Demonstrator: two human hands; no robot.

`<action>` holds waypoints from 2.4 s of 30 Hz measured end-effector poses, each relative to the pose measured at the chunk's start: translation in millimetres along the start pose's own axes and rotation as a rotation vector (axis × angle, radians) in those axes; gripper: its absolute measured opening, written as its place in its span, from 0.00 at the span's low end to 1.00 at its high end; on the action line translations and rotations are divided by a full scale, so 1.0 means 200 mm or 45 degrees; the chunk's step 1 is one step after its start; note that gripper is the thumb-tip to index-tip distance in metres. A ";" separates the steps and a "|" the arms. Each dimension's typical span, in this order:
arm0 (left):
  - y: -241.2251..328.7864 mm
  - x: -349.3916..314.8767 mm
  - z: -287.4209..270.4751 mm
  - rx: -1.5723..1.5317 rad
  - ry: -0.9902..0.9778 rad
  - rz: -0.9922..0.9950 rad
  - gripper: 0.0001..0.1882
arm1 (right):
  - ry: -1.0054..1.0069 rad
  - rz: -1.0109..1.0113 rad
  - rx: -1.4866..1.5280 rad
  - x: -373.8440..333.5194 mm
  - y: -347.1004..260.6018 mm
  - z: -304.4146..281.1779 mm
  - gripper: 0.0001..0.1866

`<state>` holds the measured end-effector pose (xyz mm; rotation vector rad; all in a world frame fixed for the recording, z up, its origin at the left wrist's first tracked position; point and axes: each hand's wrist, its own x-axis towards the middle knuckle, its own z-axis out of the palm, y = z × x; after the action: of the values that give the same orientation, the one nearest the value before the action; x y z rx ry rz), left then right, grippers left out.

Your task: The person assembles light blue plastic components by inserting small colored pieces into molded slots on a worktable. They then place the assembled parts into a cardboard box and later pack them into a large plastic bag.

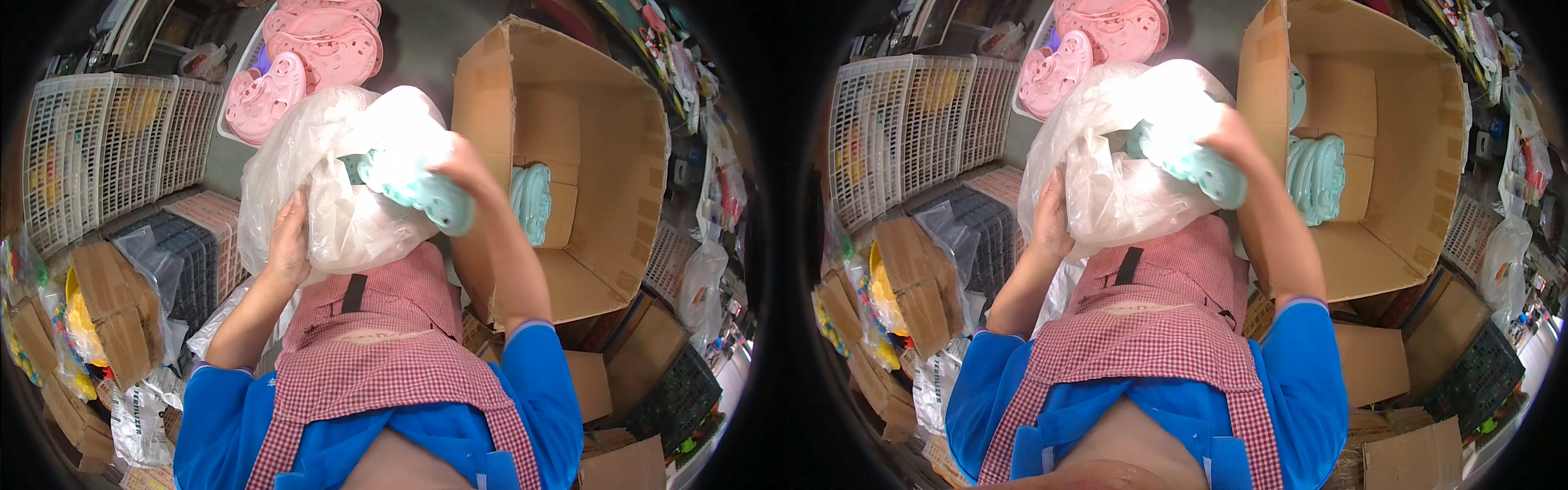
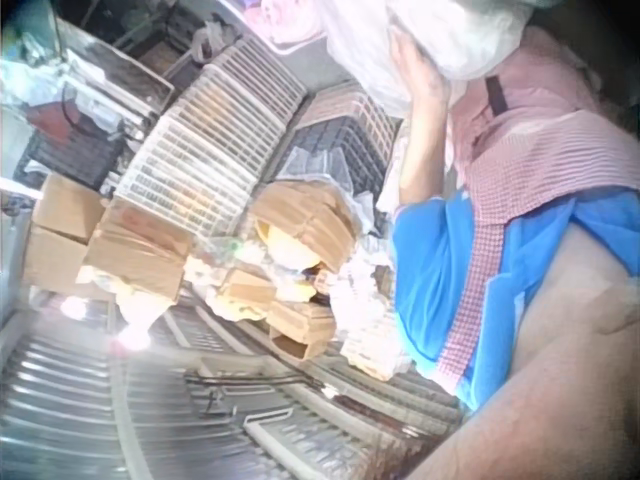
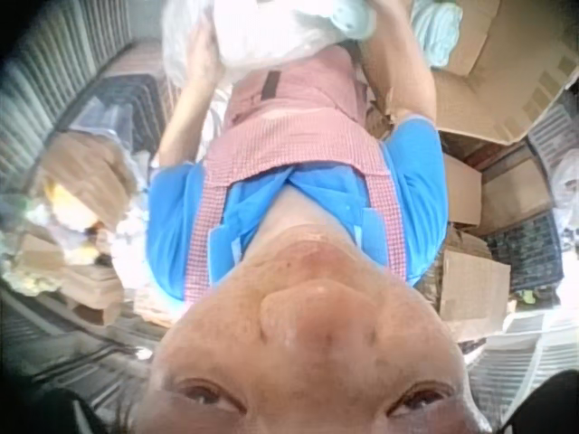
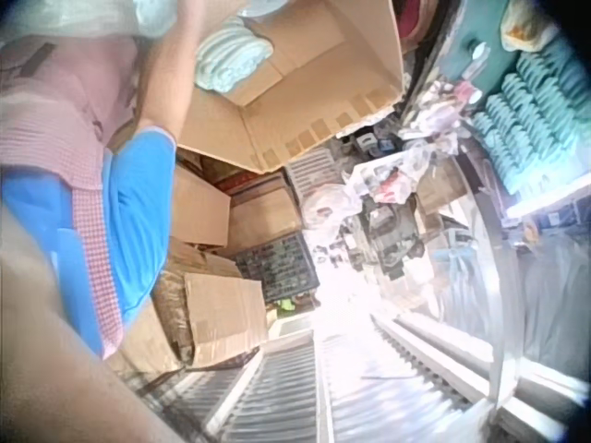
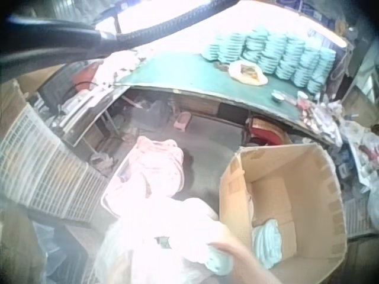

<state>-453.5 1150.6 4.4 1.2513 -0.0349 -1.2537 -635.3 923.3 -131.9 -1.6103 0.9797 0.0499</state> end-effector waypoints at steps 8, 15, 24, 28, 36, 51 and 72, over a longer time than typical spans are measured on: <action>-0.01 0.08 -0.02 -0.030 0.148 -0.031 0.28 | 0.369 -0.735 -0.270 0.10 0.10 0.77 0.22; -0.04 0.09 -0.07 -0.022 0.509 0.052 0.26 | 1.329 -0.367 0.545 -0.04 0.49 -0.48 0.09; 0.02 0.08 0.06 0.029 0.715 0.009 0.28 | 0.840 1.391 2.083 0.75 1.92 -0.09 0.34; 0.01 0.10 0.13 0.145 0.556 0.026 0.27 | 0.994 1.209 2.381 0.91 1.93 0.00 0.33; 0.00 0.10 0.17 0.145 0.629 0.002 0.27 | 1.642 0.459 1.877 0.66 1.95 -0.25 0.29; -0.06 0.23 0.25 -0.041 0.398 0.070 0.26 | 1.568 -0.613 0.466 -1.14 0.45 -0.82 0.34; 0.00 0.12 0.00 -0.053 0.271 0.007 0.30 | 0.424 -0.762 -0.004 -0.50 0.03 0.31 0.17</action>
<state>-444.6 1133.2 -9.6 1.3409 0.1410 -1.1055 -675.4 1030.5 -103.4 -1.8915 0.7028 -0.6424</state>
